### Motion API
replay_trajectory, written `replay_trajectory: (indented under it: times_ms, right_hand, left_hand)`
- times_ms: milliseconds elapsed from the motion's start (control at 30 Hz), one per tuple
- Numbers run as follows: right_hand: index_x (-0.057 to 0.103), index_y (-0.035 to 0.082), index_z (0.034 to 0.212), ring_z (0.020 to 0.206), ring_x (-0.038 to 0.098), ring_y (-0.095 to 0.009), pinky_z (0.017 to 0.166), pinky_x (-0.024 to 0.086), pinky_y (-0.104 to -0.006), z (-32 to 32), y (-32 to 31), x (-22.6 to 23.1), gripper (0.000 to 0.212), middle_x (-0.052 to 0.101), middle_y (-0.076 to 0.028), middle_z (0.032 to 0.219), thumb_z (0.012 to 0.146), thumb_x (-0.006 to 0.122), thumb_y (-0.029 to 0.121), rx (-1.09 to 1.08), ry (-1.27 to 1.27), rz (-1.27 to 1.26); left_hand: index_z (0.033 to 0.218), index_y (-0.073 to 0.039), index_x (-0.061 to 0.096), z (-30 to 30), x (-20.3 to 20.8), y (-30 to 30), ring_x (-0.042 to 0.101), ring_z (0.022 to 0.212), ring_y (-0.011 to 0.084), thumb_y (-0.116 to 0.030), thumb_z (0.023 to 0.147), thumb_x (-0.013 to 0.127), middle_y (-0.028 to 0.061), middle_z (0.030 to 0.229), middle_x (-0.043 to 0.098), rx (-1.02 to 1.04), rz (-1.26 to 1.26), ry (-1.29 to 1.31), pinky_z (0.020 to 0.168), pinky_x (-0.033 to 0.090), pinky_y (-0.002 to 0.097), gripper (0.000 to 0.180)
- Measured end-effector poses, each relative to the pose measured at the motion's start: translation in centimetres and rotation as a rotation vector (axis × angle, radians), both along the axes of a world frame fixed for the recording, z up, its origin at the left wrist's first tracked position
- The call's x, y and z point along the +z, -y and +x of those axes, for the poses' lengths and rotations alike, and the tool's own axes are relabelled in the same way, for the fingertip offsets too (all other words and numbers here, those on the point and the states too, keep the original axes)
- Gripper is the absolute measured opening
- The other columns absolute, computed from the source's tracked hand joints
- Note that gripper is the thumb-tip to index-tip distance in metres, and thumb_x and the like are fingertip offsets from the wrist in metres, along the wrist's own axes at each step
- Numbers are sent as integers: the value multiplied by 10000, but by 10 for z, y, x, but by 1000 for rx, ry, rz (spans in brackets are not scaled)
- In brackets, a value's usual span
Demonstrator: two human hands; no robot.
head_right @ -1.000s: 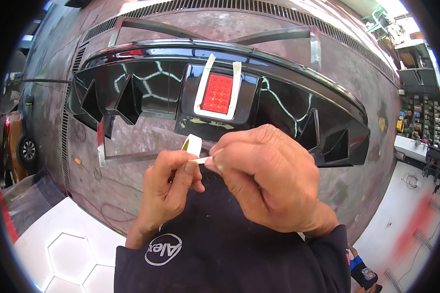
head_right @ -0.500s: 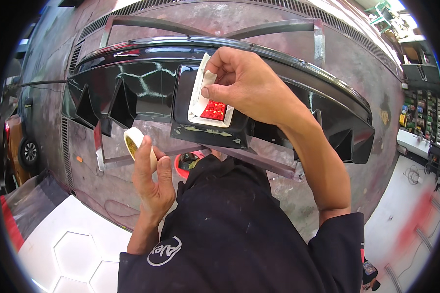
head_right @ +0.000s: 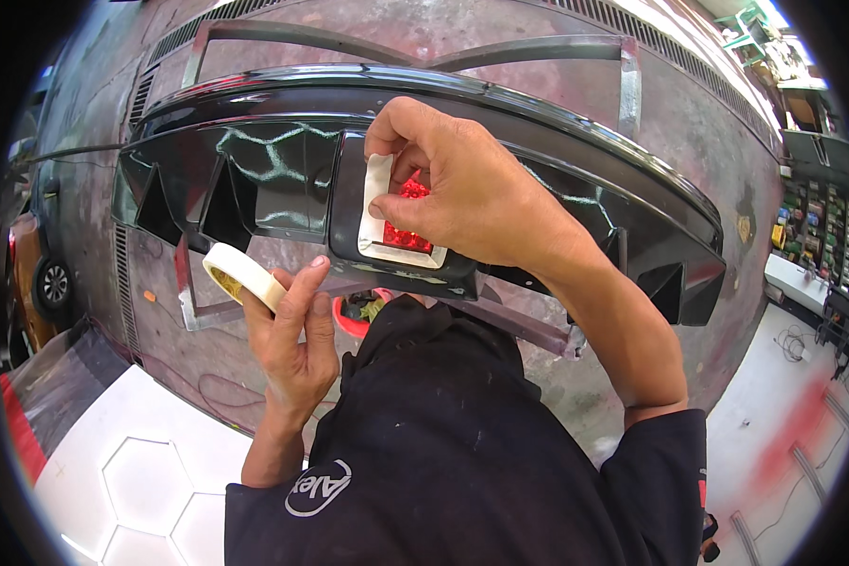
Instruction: The person applies masking tape to a black car bumper, covering specific areas and edges. They then retrieve a newspaper and tape it over a section of the bumper to protect it during a subsequent process.
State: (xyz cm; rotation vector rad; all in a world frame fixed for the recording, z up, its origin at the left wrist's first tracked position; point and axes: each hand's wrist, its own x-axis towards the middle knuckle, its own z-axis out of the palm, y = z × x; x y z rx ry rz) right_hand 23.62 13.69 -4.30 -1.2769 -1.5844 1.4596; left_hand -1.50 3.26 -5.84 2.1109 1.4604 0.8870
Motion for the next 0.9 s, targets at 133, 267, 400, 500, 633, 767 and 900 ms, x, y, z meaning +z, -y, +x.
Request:
replay_trajectory:
  times_ms: [133, 267, 400, 500, 633, 767, 900]
  right_hand:
    - [570, 10, 1125, 853, 721, -158, 739, 549, -318, 0, 4, 2, 319, 718, -111, 916, 898, 792, -12, 12, 40, -28]
    - [538, 49, 1130, 906, 659, -50, 757, 519, -239, -2, 9, 3, 337, 684, -17, 980, 922, 773, -75, 42, 33, -137]
    - [537, 47, 1118, 859, 662, -66, 745, 523, -255, -4, 10, 1, 330, 696, -23, 929, 917, 777, -57, 14, 31, -76]
    - [537, 44, 1108, 788, 656, -86, 729, 517, -275, -3, 9, 2, 334, 698, -39, 864, 905, 793, -25, 33, 67, -15]
    - [586, -6, 1111, 829, 754, -222, 746, 577, -352, -3, 9, 4, 317, 727, -134, 855, 872, 793, 2, 18, 70, -15]
    - [582, -8, 1104, 834, 751, -219, 749, 578, -353, -4, 11, 6, 316, 719, -131, 860, 870, 794, 1, 9, 58, -21]
    - [577, -10, 1096, 845, 745, -222, 759, 580, -362, -5, 13, 5, 310, 708, -134, 878, 868, 788, -6, 0, 82, 6]
  left_hand:
    - [1325, -122, 796, 4, -3, -5, 558, 873, 270, -17, 932, 788, 113, 985, 605, 10, 75, -4, 755, 466, 364, 406]
    - [1335, -80, 772, 4, -2, -6, 547, 938, 265, 43, 982, 719, 142, 1075, 541, -52, 37, -43, 807, 473, 331, 377]
    - [1335, -83, 775, 3, -1, -9, 540, 925, 271, 63, 963, 715, 136, 1054, 530, -78, 44, -76, 797, 464, 337, 403]
    - [1340, -91, 775, 4, 1, -11, 540, 929, 280, 59, 929, 726, 138, 1048, 531, -96, 60, -96, 804, 466, 346, 441]
    - [1348, -108, 779, 7, 4, -14, 544, 947, 294, 9, 872, 759, 150, 1054, 539, -126, 62, -126, 821, 478, 374, 491]
    - [1367, -210, 782, 11, 3, -22, 532, 850, 311, -179, 856, 800, 159, 1003, 560, -134, 141, -172, 752, 427, 420, 513]
    - [1362, -204, 781, 14, 6, -28, 524, 847, 313, -232, 875, 782, 139, 955, 525, -192, 123, -245, 763, 409, 414, 488]
